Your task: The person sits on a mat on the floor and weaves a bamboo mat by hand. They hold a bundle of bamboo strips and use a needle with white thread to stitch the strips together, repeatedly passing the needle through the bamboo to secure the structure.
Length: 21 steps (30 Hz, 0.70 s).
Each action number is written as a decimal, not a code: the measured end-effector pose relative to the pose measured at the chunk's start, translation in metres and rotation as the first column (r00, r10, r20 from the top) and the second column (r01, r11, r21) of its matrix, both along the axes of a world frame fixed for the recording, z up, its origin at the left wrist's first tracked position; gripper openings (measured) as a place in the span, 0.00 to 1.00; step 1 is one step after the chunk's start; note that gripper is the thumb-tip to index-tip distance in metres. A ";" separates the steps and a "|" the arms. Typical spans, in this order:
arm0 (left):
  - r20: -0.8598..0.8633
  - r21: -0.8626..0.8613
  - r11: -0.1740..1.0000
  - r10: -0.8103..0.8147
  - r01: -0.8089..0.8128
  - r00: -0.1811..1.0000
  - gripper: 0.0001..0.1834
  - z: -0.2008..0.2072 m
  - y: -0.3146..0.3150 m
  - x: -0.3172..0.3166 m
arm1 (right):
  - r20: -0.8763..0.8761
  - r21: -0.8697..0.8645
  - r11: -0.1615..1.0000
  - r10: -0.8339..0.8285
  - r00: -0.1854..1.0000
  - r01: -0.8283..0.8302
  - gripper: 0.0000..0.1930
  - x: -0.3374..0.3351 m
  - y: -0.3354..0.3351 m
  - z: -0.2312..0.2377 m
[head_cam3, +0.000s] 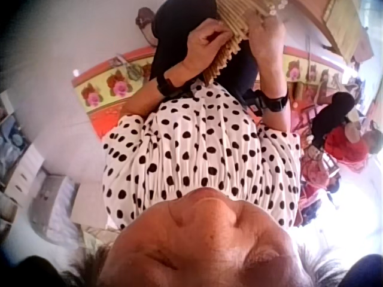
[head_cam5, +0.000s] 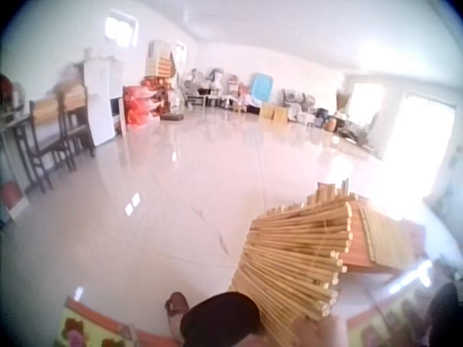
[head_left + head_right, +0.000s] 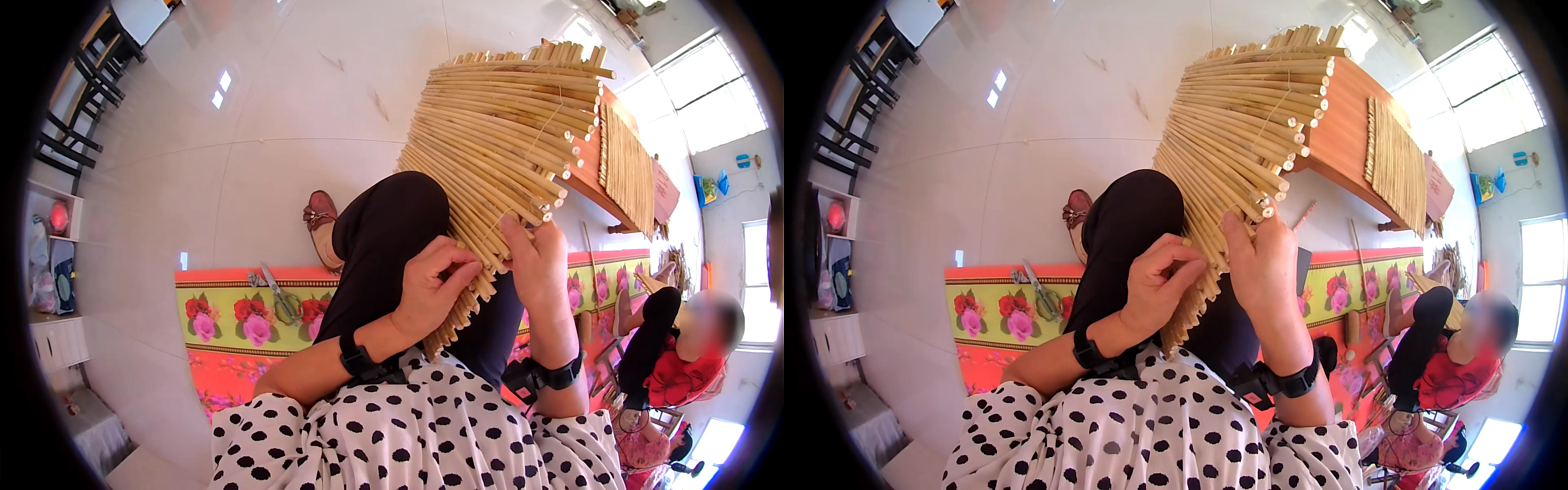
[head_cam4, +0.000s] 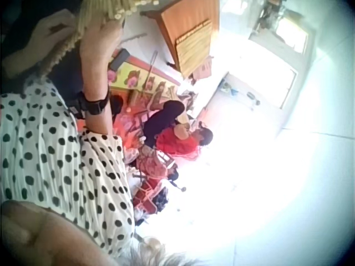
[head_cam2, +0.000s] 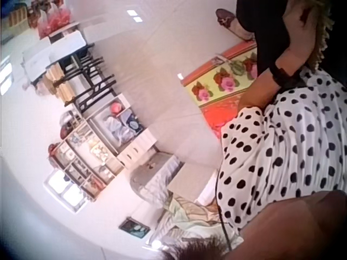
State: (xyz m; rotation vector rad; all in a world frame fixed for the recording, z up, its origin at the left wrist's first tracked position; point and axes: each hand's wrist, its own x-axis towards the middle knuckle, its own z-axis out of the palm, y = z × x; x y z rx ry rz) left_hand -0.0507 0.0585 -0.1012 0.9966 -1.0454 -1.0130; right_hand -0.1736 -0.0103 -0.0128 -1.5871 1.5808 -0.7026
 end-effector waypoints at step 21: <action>0.997 0.073 0.656 -0.060 0.751 -0.044 0.04 0.086 -0.071 0.079 | -0.159 -0.185 0.978 0.070 0.985 -0.099 0.16 0.015 0.005 0.006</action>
